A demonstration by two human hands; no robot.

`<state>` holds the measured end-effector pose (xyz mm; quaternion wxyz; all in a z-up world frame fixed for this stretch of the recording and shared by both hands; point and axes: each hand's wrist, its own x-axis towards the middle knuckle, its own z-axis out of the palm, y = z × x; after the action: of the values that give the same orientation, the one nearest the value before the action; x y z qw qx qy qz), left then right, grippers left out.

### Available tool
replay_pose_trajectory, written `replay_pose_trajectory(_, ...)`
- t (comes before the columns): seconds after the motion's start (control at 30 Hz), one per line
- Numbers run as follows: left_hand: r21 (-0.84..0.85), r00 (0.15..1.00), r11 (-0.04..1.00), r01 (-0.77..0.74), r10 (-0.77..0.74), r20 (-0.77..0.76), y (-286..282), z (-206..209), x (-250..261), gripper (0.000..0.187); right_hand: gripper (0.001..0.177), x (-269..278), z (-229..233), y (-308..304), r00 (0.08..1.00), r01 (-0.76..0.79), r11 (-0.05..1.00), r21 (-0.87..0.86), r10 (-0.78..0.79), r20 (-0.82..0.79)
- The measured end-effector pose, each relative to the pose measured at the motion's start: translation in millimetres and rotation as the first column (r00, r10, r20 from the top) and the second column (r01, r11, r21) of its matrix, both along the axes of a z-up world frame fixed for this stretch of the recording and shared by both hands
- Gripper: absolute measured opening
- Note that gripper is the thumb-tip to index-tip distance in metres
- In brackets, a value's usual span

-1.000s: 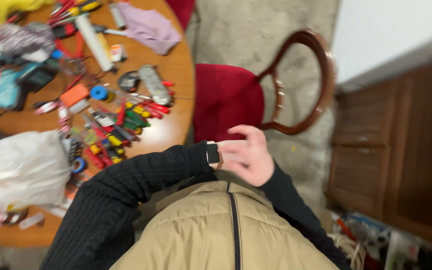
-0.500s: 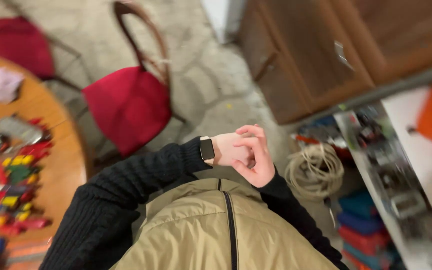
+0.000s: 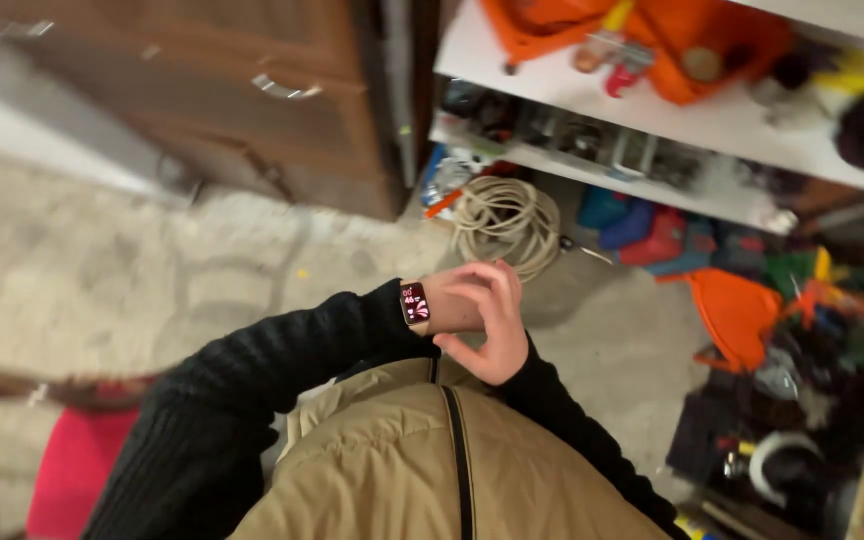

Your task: The person repeatedly picks up various tools from a white shelf and places them on a round wooden table. The person handles screwdrivers, a metal file, and a small green tool one by one, moving them from the shelf to the table.

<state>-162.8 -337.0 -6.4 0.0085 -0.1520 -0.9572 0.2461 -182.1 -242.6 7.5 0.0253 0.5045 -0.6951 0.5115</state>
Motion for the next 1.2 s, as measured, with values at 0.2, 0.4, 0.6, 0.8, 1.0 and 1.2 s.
replay_pose_trajectory(0.2,0.282,0.883,0.837,0.469,-0.441,-0.158,-2.6,-0.9,-73.7,0.027,0.057,-47.7,-2.7,21.7,0.968,0.251,0.968,0.029,-0.251,0.003)
replay_pose_trajectory(0.4,0.438,0.641,0.48,0.76,-0.665,-0.384,-22.4,23.0,-182.2,0.021,0.047,-129.0,30.4,42.5,0.949,0.316,0.947,-0.062,-0.316,0.014)
replay_pose_trajectory(0.6,0.419,0.638,0.481,0.77,-0.584,-0.501,-36.1,45.4,-300.9,0.014,0.041,-226.3,34.0,77.9,0.844,0.537,0.84,-0.073,-0.535,0.046)
replay_pose_trajectory(0.8,0.434,0.637,0.469,0.769,-0.619,-0.46,-3.8,53.4,-386.3,0.018,0.035,-282.7,28.0,139.9,0.683,0.728,0.671,-0.14,-0.727,0.072)
replay_pose_trajectory(1.0,0.386,0.552,0.396,0.833,-0.644,-0.53,31.8,119.2,-439.1,0.012,0.023,-370.9,42.0,188.8,0.626,0.748,0.589,-0.307,-0.78,0.03)
replay_pose_trajectory(1.2,0.407,0.564,0.391,0.826,-0.558,-0.609,69.2,205.1,-473.5,0.023,0.018,-478.8,84.5,252.9,0.573,0.687,0.611,-0.394,-0.788,-0.224)
